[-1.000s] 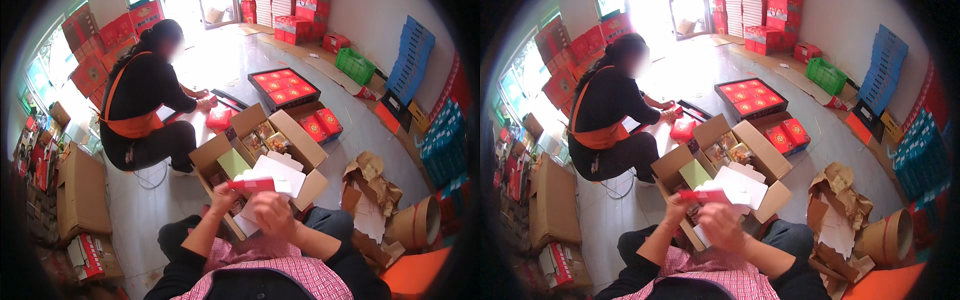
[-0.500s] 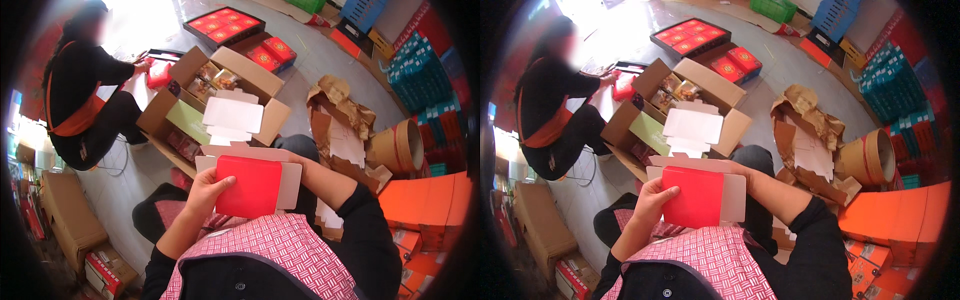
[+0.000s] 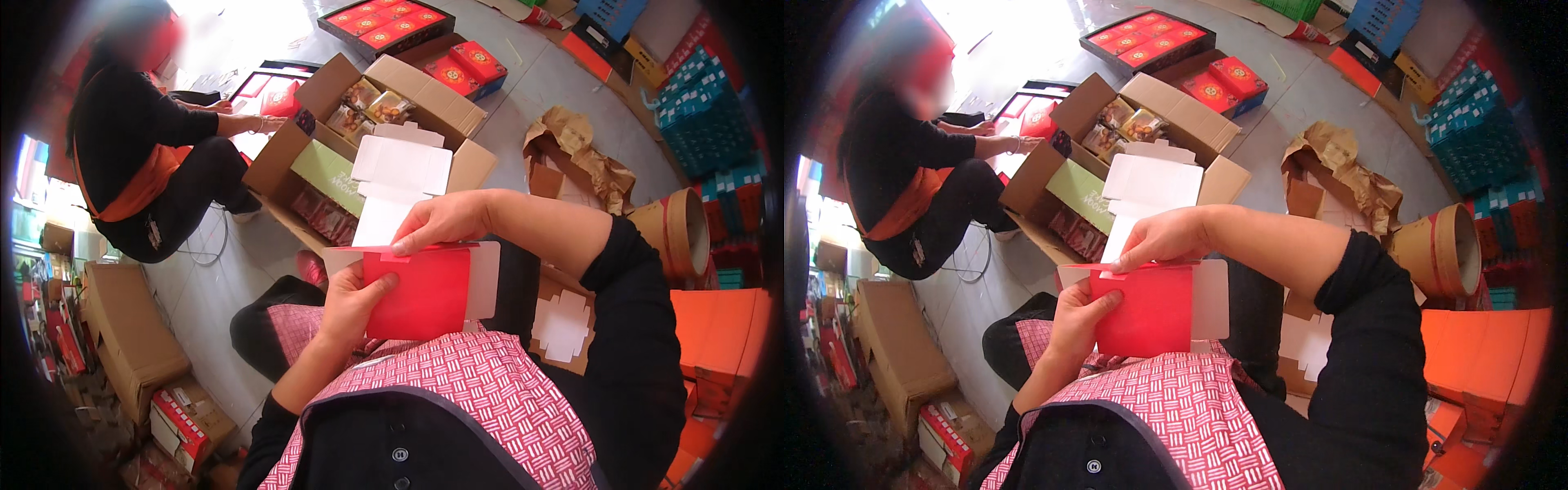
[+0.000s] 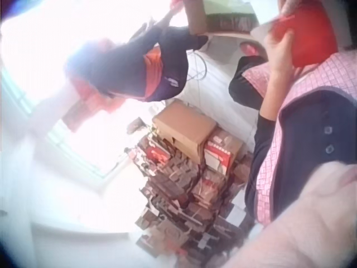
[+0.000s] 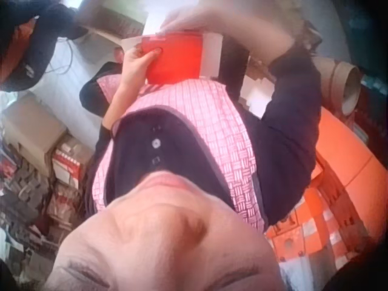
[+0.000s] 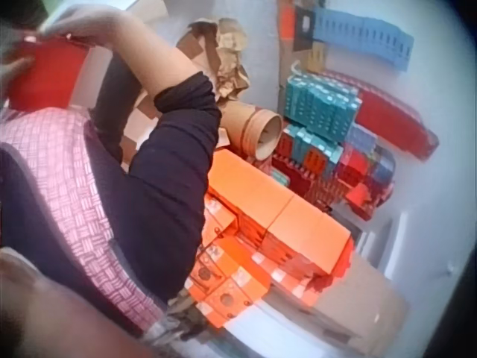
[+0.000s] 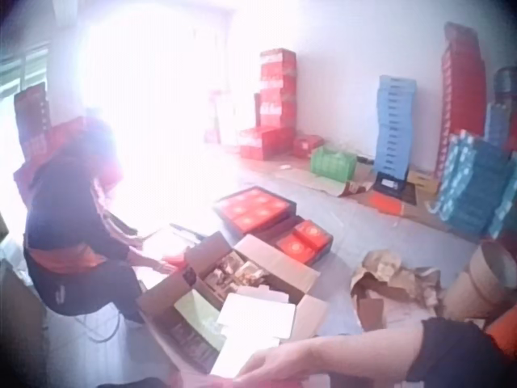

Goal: The person sits on the floor and repeatedly folds red paper envelopes by hand, inserting white inserts and sealing them. They place finished envelopes into a nearby cardboard box. Another person works nearby with similar materials.

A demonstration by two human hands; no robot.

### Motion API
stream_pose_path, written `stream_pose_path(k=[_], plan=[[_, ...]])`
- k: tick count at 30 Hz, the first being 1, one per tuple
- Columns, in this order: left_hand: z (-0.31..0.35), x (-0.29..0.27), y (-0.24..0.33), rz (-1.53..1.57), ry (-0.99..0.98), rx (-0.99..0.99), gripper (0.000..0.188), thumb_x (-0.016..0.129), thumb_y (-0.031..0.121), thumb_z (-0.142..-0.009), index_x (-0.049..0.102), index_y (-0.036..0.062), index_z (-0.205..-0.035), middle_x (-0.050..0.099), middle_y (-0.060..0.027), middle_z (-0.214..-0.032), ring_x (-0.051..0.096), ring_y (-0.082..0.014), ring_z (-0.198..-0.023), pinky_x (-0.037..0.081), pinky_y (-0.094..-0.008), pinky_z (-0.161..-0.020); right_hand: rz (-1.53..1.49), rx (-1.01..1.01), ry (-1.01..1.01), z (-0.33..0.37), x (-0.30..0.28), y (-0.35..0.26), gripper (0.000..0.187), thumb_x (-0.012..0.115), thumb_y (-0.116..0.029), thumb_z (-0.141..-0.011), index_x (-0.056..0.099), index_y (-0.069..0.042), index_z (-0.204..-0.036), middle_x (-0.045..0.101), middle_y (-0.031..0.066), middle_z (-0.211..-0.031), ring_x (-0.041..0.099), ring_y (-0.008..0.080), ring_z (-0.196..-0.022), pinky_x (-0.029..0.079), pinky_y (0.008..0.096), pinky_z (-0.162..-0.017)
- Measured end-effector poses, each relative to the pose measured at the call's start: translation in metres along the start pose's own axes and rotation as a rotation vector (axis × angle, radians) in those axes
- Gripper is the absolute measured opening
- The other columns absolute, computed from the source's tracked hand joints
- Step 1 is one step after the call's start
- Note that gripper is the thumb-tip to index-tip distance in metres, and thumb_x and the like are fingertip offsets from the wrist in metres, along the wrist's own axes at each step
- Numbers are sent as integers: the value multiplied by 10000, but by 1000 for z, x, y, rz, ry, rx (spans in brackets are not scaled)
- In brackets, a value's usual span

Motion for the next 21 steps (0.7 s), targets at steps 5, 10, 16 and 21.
stream_pose_path(k=[5, 10, 16, 21], plan=[[4, 0, -1, 1, -3, -16, 234, 607, 44, -877, 599, -40, -1095, 654, -90, -1014, 622, -134, -893, 513, -258, -791, 619, -218, 138, 1, 17, -5, 524, 581, -372, -908, 516, 4, -1267, 648, 169, -1067, 638, 246, -936, 490, 344, -819], [5, -7, -11, -11, -15, -37, 339, 613, 32, -872, 526, -42, -1191, 645, -101, -1041, 623, -150, -919, 513, -275, -810, 653, -283, 235, 5, 25, -5, 480, 512, -287, -954, 432, -54, -1366, 607, 173, -1178, 585, 244, -1066, 448, 337, -915], [15, 4, 6, 9, 54, 210, 589, 606, -29, -860, 284, 35, -1349, 547, -167, -1210, 578, -199, -1058, 496, -325, -885, -7, -340, 141, 5, 6, 24, 391, 454, -247, -988, 471, -146, -1365, 575, 105, -1258, 535, 179, -1127, 409, 290, -975], [14, -6, -3, -116, -41, 179, 495, 587, -48, -862, 315, 44, -1265, 543, -169, -1176, 563, -191, -1076, 492, -306, -892, 172, -374, 156, -4, 7, 21, 393, 447, -187, -973, 476, -142, -1362, 577, 106, -1258, 537, 183, -1124, 391, 290, -990]])
Point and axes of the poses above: each hand's wrist, its own z-axis away from the middle knuckle, its own x-axis out of the palm, y = z × x, the point moved 3 cm from there along -z, towards the middle knuckle
